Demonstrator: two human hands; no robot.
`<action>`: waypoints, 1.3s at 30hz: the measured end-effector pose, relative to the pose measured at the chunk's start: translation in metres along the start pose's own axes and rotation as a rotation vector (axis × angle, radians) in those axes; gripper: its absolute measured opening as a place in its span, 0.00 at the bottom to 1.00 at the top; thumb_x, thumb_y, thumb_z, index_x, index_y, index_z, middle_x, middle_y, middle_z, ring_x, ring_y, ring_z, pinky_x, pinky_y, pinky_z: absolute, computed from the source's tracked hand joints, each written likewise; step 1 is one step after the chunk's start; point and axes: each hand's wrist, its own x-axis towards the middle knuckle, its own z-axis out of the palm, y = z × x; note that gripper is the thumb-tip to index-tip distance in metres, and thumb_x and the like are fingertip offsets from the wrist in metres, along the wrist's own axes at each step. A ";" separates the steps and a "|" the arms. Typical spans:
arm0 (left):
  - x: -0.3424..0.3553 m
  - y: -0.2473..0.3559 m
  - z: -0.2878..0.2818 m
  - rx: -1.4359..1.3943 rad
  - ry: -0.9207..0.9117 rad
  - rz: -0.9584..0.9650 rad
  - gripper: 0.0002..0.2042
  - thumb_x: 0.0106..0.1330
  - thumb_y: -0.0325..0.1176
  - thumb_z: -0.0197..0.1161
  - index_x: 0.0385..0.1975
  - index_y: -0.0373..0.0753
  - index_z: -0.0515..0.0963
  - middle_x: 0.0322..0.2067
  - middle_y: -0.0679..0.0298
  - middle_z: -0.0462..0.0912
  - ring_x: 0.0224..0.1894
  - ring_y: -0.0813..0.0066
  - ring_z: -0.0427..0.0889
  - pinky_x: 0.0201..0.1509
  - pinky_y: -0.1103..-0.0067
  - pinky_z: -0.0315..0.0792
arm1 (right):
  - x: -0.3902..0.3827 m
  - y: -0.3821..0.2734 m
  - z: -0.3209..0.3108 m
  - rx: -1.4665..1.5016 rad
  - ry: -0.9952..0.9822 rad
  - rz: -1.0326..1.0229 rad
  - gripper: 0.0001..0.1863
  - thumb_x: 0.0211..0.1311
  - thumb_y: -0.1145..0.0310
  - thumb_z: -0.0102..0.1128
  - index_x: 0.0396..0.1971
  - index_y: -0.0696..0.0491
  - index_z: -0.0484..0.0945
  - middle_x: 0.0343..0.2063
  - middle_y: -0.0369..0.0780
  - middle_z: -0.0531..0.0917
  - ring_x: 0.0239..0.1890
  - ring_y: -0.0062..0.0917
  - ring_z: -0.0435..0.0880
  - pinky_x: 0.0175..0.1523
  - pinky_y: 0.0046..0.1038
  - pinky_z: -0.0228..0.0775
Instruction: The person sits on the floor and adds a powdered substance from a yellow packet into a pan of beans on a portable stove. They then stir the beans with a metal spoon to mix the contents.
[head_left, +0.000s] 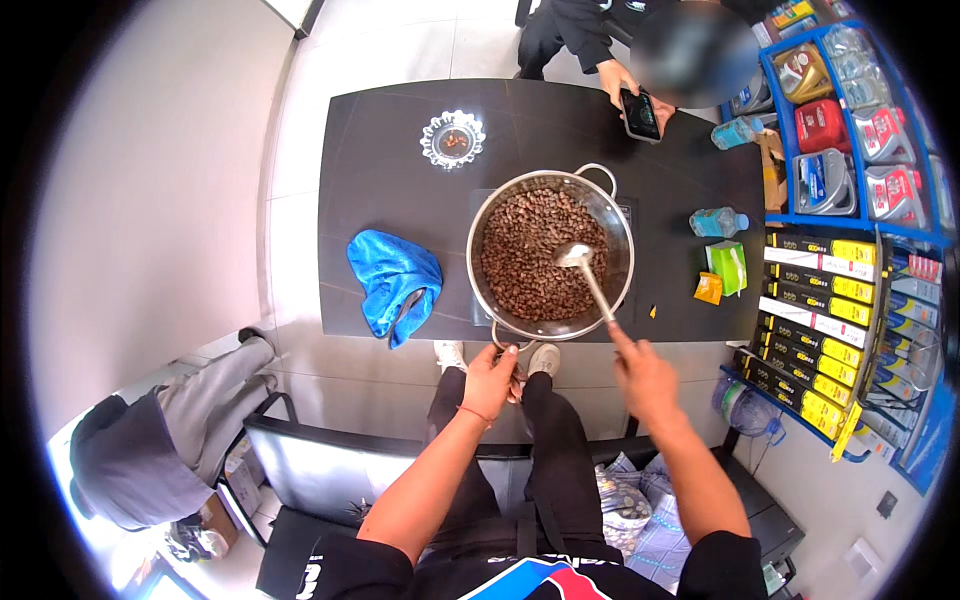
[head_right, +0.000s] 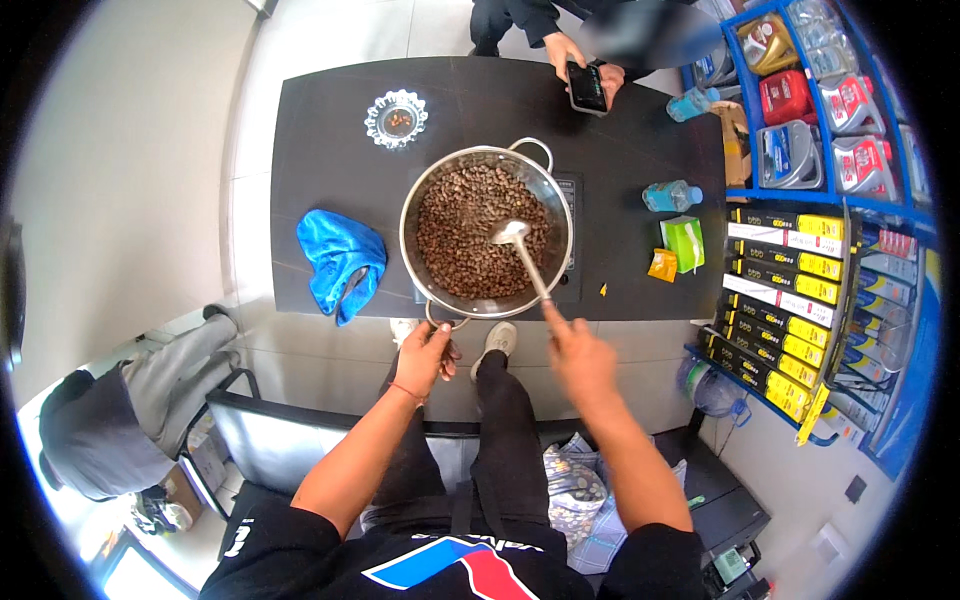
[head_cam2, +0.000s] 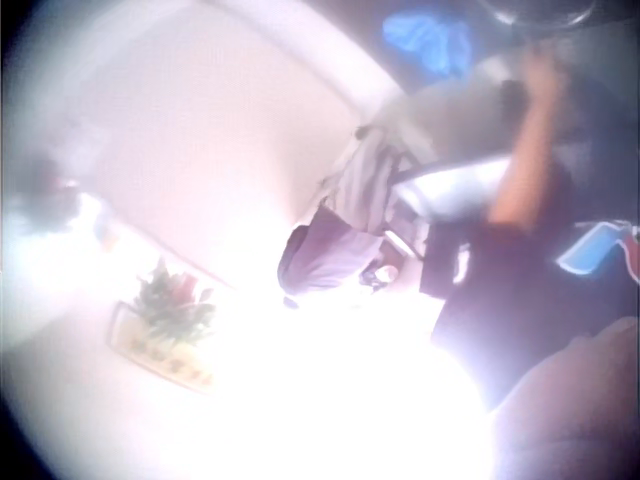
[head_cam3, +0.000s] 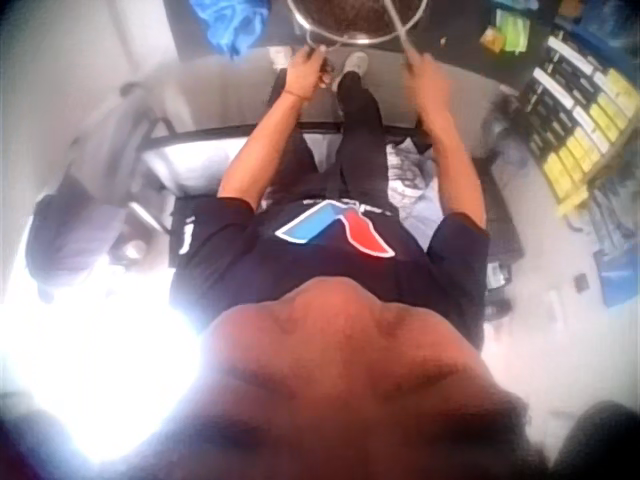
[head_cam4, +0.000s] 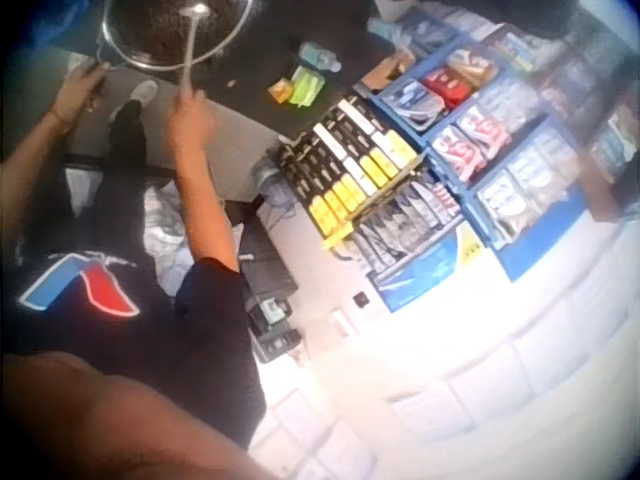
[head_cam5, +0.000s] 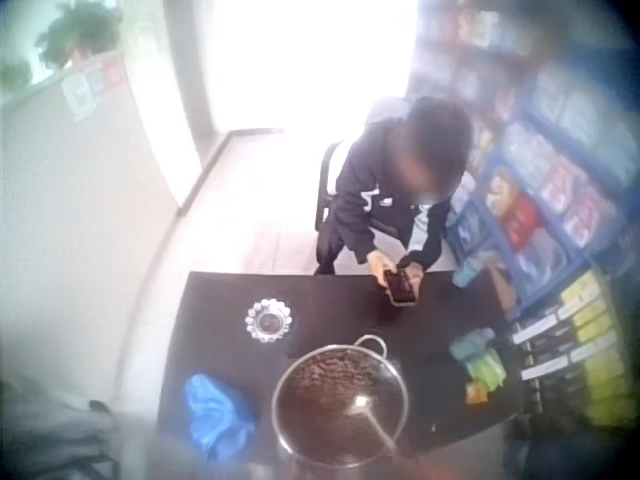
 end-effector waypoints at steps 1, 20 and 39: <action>0.001 -0.005 -0.003 0.047 -0.013 0.005 0.15 0.76 0.42 0.56 0.49 0.35 0.73 0.25 0.59 0.81 0.17 0.77 0.77 0.18 0.82 0.72 | 0.001 -0.007 0.016 0.043 0.002 0.007 0.29 0.66 0.63 0.61 0.68 0.34 0.70 0.32 0.41 0.76 0.28 0.42 0.82 0.34 0.41 0.77; -0.138 -0.059 -0.107 0.734 0.263 -0.335 0.23 0.72 0.31 0.57 0.66 0.37 0.64 0.31 0.53 0.82 0.16 0.73 0.77 0.17 0.78 0.72 | 0.026 0.055 0.203 1.957 -0.012 0.836 0.12 0.70 0.63 0.60 0.40 0.59 0.79 0.31 0.39 0.82 0.26 0.25 0.83 0.29 0.28 0.78; -0.190 0.167 -0.151 1.091 0.150 0.918 0.28 0.73 0.44 0.55 0.68 0.35 0.64 0.63 0.43 0.67 0.69 0.49 0.62 0.74 0.58 0.53 | -0.029 -0.381 0.019 2.714 -0.801 -0.214 0.36 0.78 0.43 0.36 0.74 0.53 0.54 0.68 0.44 0.67 0.73 0.38 0.62 0.77 0.42 0.50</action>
